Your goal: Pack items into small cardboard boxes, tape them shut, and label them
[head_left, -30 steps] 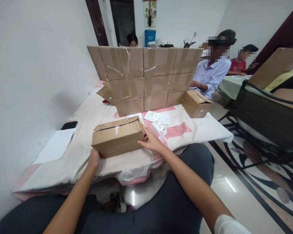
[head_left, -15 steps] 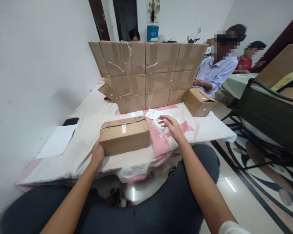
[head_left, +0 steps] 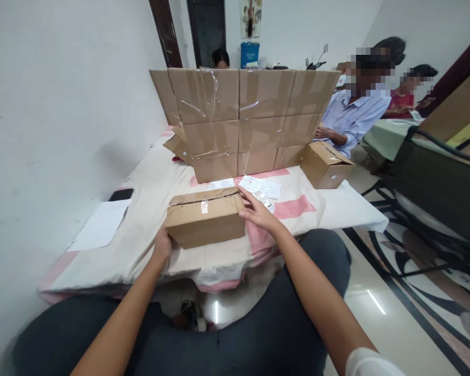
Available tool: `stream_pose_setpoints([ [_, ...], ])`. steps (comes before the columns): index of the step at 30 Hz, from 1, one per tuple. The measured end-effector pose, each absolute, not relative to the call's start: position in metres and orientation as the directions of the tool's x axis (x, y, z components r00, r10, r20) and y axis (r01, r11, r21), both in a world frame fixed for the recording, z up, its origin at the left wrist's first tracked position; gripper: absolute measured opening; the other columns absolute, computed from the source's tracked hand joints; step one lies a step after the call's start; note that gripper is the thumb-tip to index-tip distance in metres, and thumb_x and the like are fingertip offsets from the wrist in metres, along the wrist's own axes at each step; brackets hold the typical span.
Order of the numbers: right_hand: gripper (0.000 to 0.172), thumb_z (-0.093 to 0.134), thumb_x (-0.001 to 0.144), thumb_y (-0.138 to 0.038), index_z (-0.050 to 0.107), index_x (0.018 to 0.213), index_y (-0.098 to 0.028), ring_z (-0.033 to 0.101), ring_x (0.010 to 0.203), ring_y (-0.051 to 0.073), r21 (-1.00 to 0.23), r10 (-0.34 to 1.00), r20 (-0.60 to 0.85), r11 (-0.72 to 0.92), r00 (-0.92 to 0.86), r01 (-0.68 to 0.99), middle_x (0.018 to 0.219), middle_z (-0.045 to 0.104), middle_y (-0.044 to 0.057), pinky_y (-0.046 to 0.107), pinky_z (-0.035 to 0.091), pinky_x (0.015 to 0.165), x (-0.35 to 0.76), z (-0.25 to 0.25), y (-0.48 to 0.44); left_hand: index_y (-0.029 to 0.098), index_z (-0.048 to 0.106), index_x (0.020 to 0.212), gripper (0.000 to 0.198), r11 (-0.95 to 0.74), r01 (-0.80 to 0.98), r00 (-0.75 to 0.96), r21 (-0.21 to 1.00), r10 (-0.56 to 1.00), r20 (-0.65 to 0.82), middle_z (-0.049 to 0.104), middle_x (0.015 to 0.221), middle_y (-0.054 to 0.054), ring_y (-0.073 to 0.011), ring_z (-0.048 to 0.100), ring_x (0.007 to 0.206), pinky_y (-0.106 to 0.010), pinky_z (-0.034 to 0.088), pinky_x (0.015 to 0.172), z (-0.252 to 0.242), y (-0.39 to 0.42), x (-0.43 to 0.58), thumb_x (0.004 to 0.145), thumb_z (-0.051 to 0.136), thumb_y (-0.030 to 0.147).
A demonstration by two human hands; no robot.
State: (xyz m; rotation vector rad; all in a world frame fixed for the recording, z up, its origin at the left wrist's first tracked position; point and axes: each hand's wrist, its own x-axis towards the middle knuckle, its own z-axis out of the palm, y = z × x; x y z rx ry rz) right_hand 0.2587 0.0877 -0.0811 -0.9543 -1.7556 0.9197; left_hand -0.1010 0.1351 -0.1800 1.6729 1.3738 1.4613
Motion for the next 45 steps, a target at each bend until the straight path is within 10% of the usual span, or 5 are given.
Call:
stream_pose_setpoints([
  [7, 0.061, 0.045, 0.096, -0.05, 0.043, 0.149, -0.019, 0.047, 0.139, 0.026, -0.791, 0.92, 0.209, -0.04, 0.331, 0.611, 0.152, 0.047, 0.014, 0.043, 0.041, 0.114, 0.315, -0.076, 0.124, 0.021, 0.066, 0.091, 0.06, -0.318, 0.334, -0.152, 0.888, 0.911, 0.383, 0.074, 0.102, -0.012, -0.0305, 0.064, 0.109, -0.048, 0.044, 0.112, -0.186, 0.139, -0.103, 0.087, 0.036, 0.073],
  [14, 0.068, 0.07, 0.072, -0.028, 0.052, 0.135, -0.008, 0.047, 0.125, 0.04, -0.542, 0.8, -0.048, -0.524, 0.598, 0.657, 0.128, 0.052, 0.027, 0.052, 0.045, 0.1, 0.35, -0.098, 0.164, 0.02, 0.068, 0.093, 0.059, -0.337, 0.336, -0.154, 0.879, 0.902, 0.404, 0.075, 0.102, -0.013, -0.032, 0.064, 0.112, -0.051, 0.044, 0.113, -0.193, 0.141, -0.106, 0.086, 0.041, 0.072],
  [25, 0.056, 0.048, 0.089, -0.019, 0.055, 0.14, -0.04, 0.02, 0.143, 0.038, -0.308, 0.946, -0.039, -0.318, 0.322, 0.897, 0.162, 0.024, 0.002, 0.059, 0.022, 0.114, 0.343, -0.116, 0.177, 0.023, 0.063, 0.083, 0.046, -0.379, 0.402, -0.038, 0.833, 0.903, 0.429, 0.071, 0.099, -0.014, -0.0347, 0.057, 0.123, -0.057, 0.036, 0.117, -0.2, 0.148, -0.116, 0.077, 0.048, 0.066],
  [32, 0.045, 0.048, 0.086, -0.017, 0.062, 0.128, -0.028, 0.043, 0.122, 0.034, -0.24, 0.963, -0.068, -0.27, 0.261, 0.932, 0.135, 0.05, 0.013, 0.059, 0.031, 0.106, 0.345, -0.106, 0.169, 0.022, 0.063, 0.083, 0.052, -0.411, 0.407, -0.029, 0.816, 0.887, 0.461, 0.071, 0.094, -0.016, -0.0357, 0.06, 0.112, -0.06, 0.041, 0.112, -0.205, 0.152, -0.116, 0.075, 0.047, 0.072],
  [45, 0.031, 0.046, 0.101, -0.034, 0.059, 0.124, -0.019, 0.05, 0.119, 0.028, -0.222, 0.958, -0.015, -0.283, 0.287, 0.933, 0.126, 0.056, 0.011, 0.049, 0.039, 0.103, 0.341, -0.109, 0.168, 0.024, 0.066, 0.078, 0.043, -0.465, 0.431, 0.028, 0.774, 0.864, 0.503, 0.073, 0.089, -0.015, -0.0383, 0.063, 0.111, -0.059, 0.044, 0.112, -0.209, 0.154, -0.119, 0.075, 0.052, 0.065],
])
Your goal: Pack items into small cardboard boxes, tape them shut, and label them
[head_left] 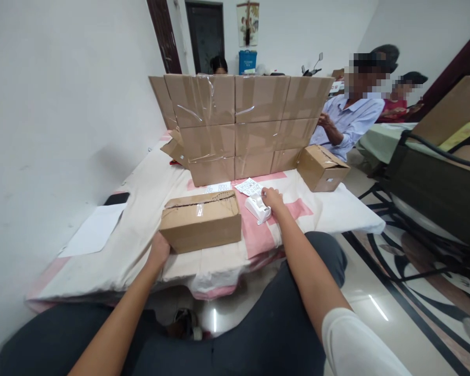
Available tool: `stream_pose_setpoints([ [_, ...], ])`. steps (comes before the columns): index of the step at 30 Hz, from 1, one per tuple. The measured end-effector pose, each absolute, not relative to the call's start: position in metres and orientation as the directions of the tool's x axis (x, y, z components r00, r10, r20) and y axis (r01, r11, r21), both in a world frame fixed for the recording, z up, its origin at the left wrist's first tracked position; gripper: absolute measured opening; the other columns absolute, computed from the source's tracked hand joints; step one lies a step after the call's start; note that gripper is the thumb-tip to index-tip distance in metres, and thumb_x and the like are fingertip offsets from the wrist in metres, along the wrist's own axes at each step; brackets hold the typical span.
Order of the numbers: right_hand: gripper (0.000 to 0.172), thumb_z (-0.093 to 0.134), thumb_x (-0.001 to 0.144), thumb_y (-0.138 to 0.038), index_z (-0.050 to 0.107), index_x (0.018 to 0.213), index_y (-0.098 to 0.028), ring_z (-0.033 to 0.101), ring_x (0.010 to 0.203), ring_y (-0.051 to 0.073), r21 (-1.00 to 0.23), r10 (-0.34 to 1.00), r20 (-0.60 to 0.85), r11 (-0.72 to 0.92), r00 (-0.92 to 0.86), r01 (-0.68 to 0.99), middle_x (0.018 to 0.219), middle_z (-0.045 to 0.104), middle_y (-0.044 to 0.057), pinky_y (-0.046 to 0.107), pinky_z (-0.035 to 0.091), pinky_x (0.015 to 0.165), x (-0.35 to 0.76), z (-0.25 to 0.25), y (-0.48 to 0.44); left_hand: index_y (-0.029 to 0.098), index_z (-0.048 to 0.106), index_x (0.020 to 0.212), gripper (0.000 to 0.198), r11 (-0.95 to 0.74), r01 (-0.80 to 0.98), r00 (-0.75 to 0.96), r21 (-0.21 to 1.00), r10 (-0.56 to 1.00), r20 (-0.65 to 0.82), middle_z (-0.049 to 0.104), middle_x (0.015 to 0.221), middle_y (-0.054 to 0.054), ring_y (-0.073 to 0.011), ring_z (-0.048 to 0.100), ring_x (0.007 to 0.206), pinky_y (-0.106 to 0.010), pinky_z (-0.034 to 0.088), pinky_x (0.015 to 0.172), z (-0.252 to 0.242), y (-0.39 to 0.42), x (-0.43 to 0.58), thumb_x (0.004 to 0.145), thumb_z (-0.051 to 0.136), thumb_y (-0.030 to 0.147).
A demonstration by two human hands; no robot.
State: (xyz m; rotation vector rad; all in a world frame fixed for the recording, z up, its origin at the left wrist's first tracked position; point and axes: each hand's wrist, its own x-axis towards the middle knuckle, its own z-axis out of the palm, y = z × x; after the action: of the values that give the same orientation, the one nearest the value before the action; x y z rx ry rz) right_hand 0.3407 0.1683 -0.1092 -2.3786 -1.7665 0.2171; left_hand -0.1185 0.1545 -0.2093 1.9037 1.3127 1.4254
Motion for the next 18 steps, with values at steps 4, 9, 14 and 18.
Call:
stream_pose_setpoints([
  [4, 0.034, 0.048, 0.101, -0.036, 0.057, 0.13, -0.021, 0.05, 0.121, 0.026, -0.229, 0.962, -0.009, -0.267, 0.272, 0.936, 0.13, 0.055, 0.009, 0.047, 0.042, 0.102, 0.3401, -0.1079, 0.1664, 0.023, 0.067, 0.08, 0.043, -0.47, 0.446, 0.033, 0.762, 0.859, 0.511, 0.072, 0.086, -0.015, -0.0384, 0.064, 0.109, -0.061, 0.043, 0.112, -0.211, 0.1536, -0.1195, 0.079, 0.051, 0.063],
  [9, 0.032, 0.051, 0.1, -0.041, 0.061, 0.121, -0.019, 0.052, 0.119, 0.025, -0.236, 0.96, -0.023, -0.278, 0.281, 0.931, 0.127, 0.057, 0.01, 0.046, 0.043, 0.102, 0.3406, -0.1087, 0.1674, 0.027, 0.064, 0.076, 0.039, -0.49, 0.452, 0.055, 0.745, 0.849, 0.525, 0.071, 0.082, -0.013, -0.0356, 0.065, 0.105, -0.055, 0.046, 0.111, -0.2121, 0.1556, -0.1195, 0.078, 0.051, 0.064],
  [14, 0.037, 0.055, 0.099, -0.043, 0.059, 0.126, -0.019, 0.054, 0.12, 0.025, -0.253, 0.96, -0.025, -0.278, 0.281, 0.927, 0.13, 0.057, 0.01, 0.048, 0.044, 0.103, 0.3416, -0.1098, 0.17, 0.026, 0.065, 0.076, 0.045, -0.518, 0.465, 0.058, 0.718, 0.827, 0.559, 0.07, 0.078, -0.013, -0.0358, 0.066, 0.099, -0.057, 0.048, 0.107, -0.2142, 0.1588, -0.1227, 0.077, 0.051, 0.069],
  [18, 0.035, 0.057, 0.098, -0.042, 0.062, 0.122, -0.018, 0.055, 0.119, 0.025, -0.265, 0.959, -0.029, -0.278, 0.281, 0.923, 0.127, 0.06, 0.009, 0.048, 0.046, 0.103, 0.3411, -0.1098, 0.1708, 0.024, 0.066, 0.075, 0.053, -0.541, 0.485, 0.071, 0.687, 0.807, 0.586, 0.07, 0.077, -0.014, -0.0356, 0.068, 0.095, -0.059, 0.049, 0.106, -0.2166, 0.1602, -0.1244, 0.078, 0.046, 0.074],
])
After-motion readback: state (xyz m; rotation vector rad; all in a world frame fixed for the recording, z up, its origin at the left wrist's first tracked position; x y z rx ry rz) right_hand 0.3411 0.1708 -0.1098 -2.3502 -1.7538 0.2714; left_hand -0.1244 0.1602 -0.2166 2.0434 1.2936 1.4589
